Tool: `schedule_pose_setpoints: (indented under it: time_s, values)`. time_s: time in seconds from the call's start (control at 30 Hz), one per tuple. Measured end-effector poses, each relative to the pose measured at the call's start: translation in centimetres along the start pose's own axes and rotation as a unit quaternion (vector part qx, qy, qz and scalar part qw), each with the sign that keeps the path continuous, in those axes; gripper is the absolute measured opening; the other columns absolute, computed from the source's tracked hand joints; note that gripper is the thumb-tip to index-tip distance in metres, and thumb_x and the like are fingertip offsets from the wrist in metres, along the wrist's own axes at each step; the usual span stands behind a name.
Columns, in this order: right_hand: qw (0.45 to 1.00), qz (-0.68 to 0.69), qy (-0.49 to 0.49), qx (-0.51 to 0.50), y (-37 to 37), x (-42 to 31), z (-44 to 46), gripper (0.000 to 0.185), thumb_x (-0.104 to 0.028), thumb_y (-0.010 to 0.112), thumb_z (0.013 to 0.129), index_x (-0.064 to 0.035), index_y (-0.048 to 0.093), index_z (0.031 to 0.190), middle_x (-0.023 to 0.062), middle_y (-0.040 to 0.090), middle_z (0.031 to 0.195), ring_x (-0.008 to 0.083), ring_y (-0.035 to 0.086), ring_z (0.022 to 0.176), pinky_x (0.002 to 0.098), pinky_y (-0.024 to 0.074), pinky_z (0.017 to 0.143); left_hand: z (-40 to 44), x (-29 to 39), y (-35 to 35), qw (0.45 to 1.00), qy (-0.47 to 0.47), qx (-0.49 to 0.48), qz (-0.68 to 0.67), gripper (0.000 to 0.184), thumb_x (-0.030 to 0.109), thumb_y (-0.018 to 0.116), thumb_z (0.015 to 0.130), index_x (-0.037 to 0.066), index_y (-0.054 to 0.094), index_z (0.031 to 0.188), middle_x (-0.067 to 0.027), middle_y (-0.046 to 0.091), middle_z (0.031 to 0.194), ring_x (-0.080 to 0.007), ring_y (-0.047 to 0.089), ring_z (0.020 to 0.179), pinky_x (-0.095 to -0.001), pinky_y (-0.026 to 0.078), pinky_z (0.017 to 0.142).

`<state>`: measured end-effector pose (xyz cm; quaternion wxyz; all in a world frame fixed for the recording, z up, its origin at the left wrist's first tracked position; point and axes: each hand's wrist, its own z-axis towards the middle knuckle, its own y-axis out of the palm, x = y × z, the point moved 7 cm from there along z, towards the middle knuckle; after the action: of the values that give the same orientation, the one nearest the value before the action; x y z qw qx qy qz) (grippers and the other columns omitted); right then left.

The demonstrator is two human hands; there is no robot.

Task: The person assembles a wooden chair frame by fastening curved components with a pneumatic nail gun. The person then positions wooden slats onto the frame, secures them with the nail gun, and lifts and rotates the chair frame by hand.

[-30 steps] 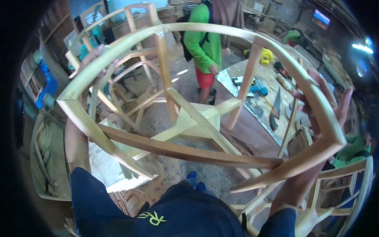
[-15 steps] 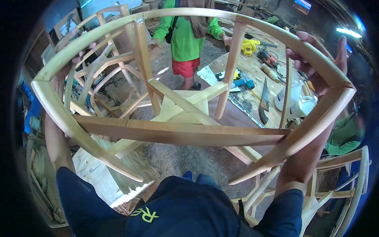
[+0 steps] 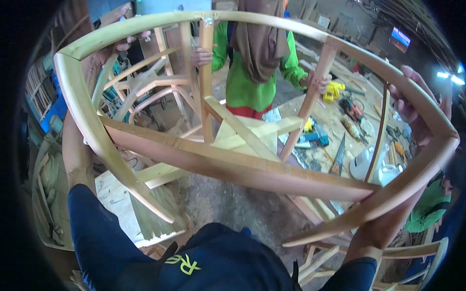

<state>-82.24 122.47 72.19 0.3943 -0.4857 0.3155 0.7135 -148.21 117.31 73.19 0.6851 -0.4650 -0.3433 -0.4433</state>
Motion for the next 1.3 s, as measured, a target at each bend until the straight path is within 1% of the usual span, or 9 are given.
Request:
schedule_pose_setpoints:
  time_s: [0.2,0.67,0.77,0.9,1.03,1.13,1.17,1.23,1.3]
  values:
    - [0.999,0.031,-0.002,-0.021,-5.8,-3.7,2.9,0.077,-0.050,0.047,0.105,0.0019,0.022,0.155,0.0237,0.034,0.155,0.0386,0.052,0.134,0.0386,0.0584,0.102,0.7,1.6,0.6,0.998,0.022,0.026,0.058,0.069,0.056,0.057,0.098,0.006,0.044,0.144,-0.0184,0.052,0.132,-0.0255,0.055,0.109,-0.0376,0.044,0.094]
    - [0.913,-0.291,-0.013,0.285,-11.5,-0.6,6.0,0.046,-0.036,0.052,0.102,0.0002,0.043,0.128,0.0185,0.048,0.122,0.0323,0.057,0.109,0.0388,0.0549,0.091,3.7,7.4,0.1,0.914,0.210,0.156,0.310,0.080,0.058,0.057,0.097,0.010,0.033,0.156,-0.0186,0.040,0.156,-0.0329,0.049,0.136,-0.0465,0.040,0.119]
    - [0.888,-0.343,-0.012,0.306,-12.6,0.9,6.5,0.040,-0.033,0.054,0.102,-0.0002,0.047,0.122,0.0173,0.051,0.115,0.0310,0.058,0.104,0.0388,0.0541,0.089,2.8,9.0,4.4,0.977,0.147,-0.152,0.033,0.107,0.071,0.066,0.084,0.011,0.023,0.161,-0.0236,0.024,0.164,-0.0369,0.036,0.146,-0.0569,0.035,0.121]
    - [0.828,-0.444,-0.019,0.341,-14.2,4.0,5.5,0.032,-0.029,0.055,0.101,-0.0007,0.054,0.115,0.0158,0.055,0.105,0.0292,0.059,0.097,0.0388,0.0531,0.086,2.1,7.6,4.1,0.995,0.102,-0.013,-0.018,0.094,0.069,0.048,0.095,0.009,0.019,0.162,-0.0210,0.011,0.169,-0.0437,0.012,0.155,-0.0591,0.015,0.126]
    - [0.709,-0.524,-0.029,0.470,-15.5,9.8,-1.5,0.025,-0.025,0.056,0.100,-0.0011,0.060,0.107,0.0143,0.060,0.096,0.0275,0.061,0.090,0.0389,0.0521,0.083,1.1,0.8,6.2,0.975,0.187,-0.017,-0.118,0.072,0.049,0.052,0.098,0.002,0.035,0.150,-0.0221,0.035,0.150,-0.0377,0.035,0.137,-0.0499,0.033,0.114]
    - [0.626,-0.507,-0.105,0.583,-11.3,16.7,-8.3,0.022,-0.022,0.058,0.099,-0.0015,0.064,0.101,0.0132,0.063,0.089,0.0261,0.062,0.085,0.0389,0.0514,0.080,-3.5,-9.7,10.7,0.602,-0.042,-0.189,-0.775,0.056,0.034,0.054,0.101,-0.004,0.047,0.141,-0.0229,0.053,0.135,-0.0332,0.053,0.124,-0.0431,0.047,0.105]
    - [0.637,-0.483,-0.112,0.590,-8.3,20.2,-10.7,0.021,-0.021,0.058,0.099,-0.0016,0.066,0.099,0.0128,0.064,0.087,0.0257,0.062,0.083,0.0389,0.0511,0.080,-5.5,-12.7,13.5,0.615,-0.065,-0.222,-0.754,0.050,0.029,0.055,0.101,-0.005,0.051,0.138,-0.0232,0.059,0.130,-0.0317,0.059,0.120,-0.0408,0.051,0.102]
    - [0.730,-0.401,-0.071,0.548,-1.4,28.2,-15.3,0.020,-0.019,0.059,0.099,-0.0019,0.069,0.095,0.0121,0.066,0.082,0.0248,0.063,0.080,0.0390,0.0506,0.078,-8.7,-19.3,23.3,0.887,-0.021,-0.264,-0.378,0.041,0.014,0.059,0.098,-0.006,0.056,0.133,-0.0193,0.064,0.120,-0.0256,0.064,0.104,-0.0330,0.056,0.090]
    - [0.884,-0.197,-0.006,0.424,7.0,37.0,-19.2,0.022,-0.024,0.068,0.097,-0.0031,0.069,0.089,0.0074,0.069,0.082,0.0148,0.064,0.078,0.0351,0.0517,0.072,-12.8,-24.9,33.8,0.932,-0.069,-0.327,-0.137,0.036,0.007,0.062,0.096,-0.004,0.061,0.131,-0.0160,0.067,0.114,-0.0207,0.067,0.094,-0.0254,0.058,0.075]
